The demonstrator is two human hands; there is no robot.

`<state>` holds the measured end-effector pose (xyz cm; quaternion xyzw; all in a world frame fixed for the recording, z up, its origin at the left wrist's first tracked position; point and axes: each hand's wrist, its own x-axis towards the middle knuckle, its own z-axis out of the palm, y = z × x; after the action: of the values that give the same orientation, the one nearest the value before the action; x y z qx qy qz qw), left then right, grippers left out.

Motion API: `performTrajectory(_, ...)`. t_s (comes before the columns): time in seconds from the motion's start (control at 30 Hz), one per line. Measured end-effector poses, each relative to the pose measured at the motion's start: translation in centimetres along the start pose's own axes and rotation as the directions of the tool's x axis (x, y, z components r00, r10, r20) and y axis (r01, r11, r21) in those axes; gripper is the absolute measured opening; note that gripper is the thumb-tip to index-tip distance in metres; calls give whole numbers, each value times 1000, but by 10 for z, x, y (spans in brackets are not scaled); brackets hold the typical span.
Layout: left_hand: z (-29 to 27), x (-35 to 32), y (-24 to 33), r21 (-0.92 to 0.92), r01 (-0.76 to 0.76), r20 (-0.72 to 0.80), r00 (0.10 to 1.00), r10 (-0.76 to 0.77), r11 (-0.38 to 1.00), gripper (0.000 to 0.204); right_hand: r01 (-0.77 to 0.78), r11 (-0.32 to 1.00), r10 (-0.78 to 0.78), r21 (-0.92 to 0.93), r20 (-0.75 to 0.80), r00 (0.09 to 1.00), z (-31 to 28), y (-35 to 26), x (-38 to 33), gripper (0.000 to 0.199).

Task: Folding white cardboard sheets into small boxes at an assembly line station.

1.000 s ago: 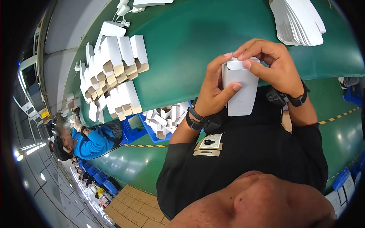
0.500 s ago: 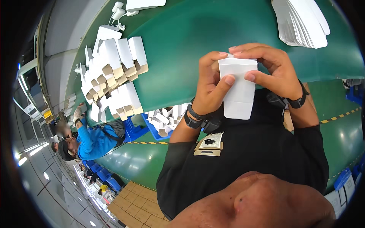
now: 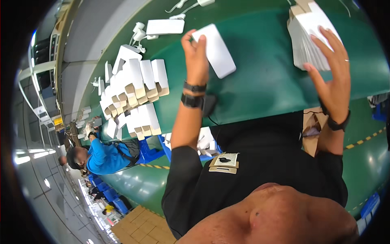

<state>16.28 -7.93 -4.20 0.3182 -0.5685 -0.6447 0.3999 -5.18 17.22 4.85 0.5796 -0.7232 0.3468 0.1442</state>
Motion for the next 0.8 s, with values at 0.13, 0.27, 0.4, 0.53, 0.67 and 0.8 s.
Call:
performTrajectory(0.13,-32,91,-11,-197,121,-209,964,-162,973,51,5,973,35,-233,169,985,-24,34,-11,62)
performTrajectory(0.27,-48,113,-23,-39,-8,-310,951,-5,999,63,-56,990,99,-126,369,924,-29,42,-14,62)
performTrajectory(0.4,-61,93,-38,-73,-114,-492,868,63,991,68,-58,996,79,-63,414,907,-41,49,-12,59)
performTrajectory(0.53,-90,124,-40,-460,-129,-249,968,12,879,64,-35,999,47,-36,409,911,-45,49,-8,56)
performTrajectory(0.67,-88,146,-26,-274,-108,-256,966,35,956,53,-65,998,65,-15,439,896,-42,51,-8,55)
performTrajectory(0.8,-81,138,-36,-103,-169,-347,930,124,980,53,-40,999,46,-23,425,904,-41,56,-10,55)
